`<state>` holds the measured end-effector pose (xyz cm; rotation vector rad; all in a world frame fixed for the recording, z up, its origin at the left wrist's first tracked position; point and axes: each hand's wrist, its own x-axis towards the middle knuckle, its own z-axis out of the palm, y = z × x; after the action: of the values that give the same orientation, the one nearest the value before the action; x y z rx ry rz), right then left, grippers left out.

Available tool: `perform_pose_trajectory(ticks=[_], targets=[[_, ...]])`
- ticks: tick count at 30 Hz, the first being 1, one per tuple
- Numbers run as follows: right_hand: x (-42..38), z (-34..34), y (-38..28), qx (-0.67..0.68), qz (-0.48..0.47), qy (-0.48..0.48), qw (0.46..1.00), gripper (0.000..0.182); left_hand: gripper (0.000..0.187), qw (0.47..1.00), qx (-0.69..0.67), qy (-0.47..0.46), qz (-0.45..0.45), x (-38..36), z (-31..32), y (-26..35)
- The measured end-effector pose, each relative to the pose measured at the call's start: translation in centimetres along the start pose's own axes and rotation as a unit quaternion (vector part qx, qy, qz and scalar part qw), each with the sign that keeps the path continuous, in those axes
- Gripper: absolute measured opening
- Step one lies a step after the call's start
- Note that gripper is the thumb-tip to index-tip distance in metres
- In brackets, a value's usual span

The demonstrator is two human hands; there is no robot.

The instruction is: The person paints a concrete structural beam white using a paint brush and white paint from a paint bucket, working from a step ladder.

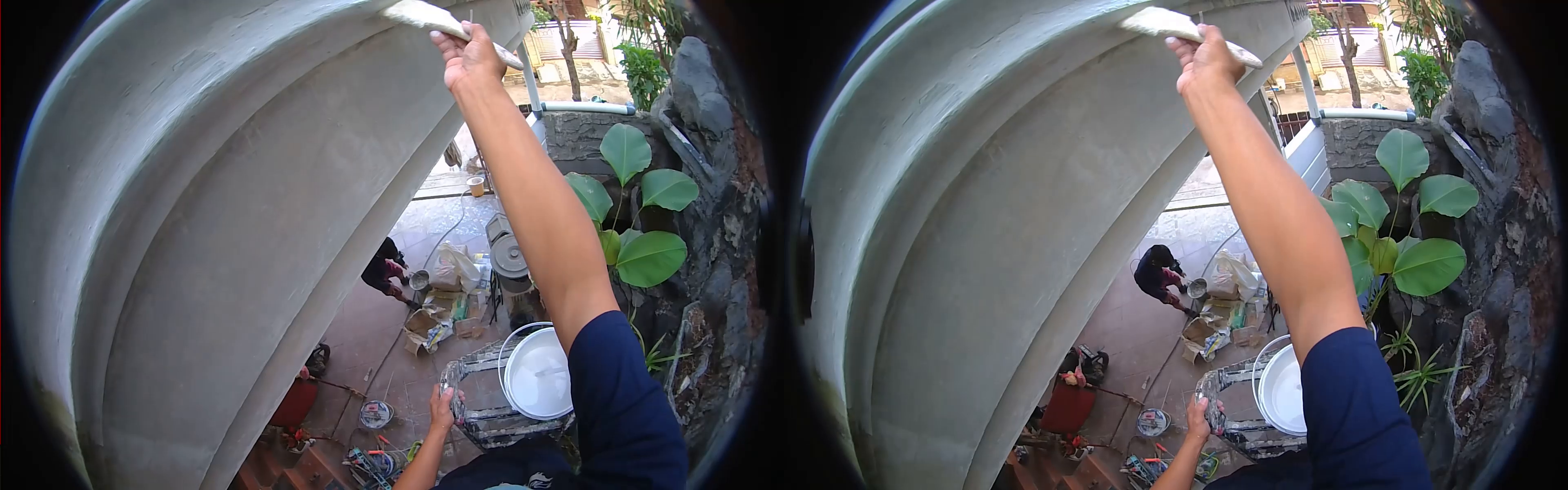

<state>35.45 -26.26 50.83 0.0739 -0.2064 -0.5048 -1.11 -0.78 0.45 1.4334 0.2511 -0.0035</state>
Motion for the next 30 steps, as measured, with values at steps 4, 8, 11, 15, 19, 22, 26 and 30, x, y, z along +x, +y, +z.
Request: perform_pose_trajectory(ticks=[4,8,11,15,19,22,26,30], targets=[[2.3,1.4,-0.3,0.009,-0.052,0.07,0.996,0.035,0.034,1.0,0.003,0.0,0.006,0.0,-0.1,0.0],[-0.9,0.9,0.4,0.013,0.02,0.006,1.0,0.032,0.034,1.0,-0.003,-0.001,0.001,0.0,-0.2,-0.4],[-7.8,0.3,0.7,-0.012,0.088,-0.052,0.995,0.026,0.034,1.0,-0.001,-0.004,-0.008,-0.2,-0.3,-0.2],[-12.4,-0.4,0.0,-0.062,0.086,-0.095,0.99,0.026,0.034,1.0,0.001,-0.004,0.009,0.1,-0.3,-0.5],[-2.8,-0.8,-0.5,0.005,0.003,0.015,1.0,0.022,0.035,1.0,-0.009,0.0,-0.006,0.0,-0.3,-0.4],[2.6,0.5,0.3,0.067,-0.017,0.09,0.994,0.029,0.036,1.0,-0.001,-0.003,0.001,0.2,-0.6,-0.5],[0.8,2.0,1.8,0.106,0.02,0.119,0.987,0.038,0.039,1.0,0.002,-0.004,0.006,0.1,-0.2,-0.2],[-3.9,-0.6,1.2,0.047,0.115,-0.007,0.992,0.035,0.04,1.0,-0.002,-0.007,0.002,-0.1,0.0,0.2]])
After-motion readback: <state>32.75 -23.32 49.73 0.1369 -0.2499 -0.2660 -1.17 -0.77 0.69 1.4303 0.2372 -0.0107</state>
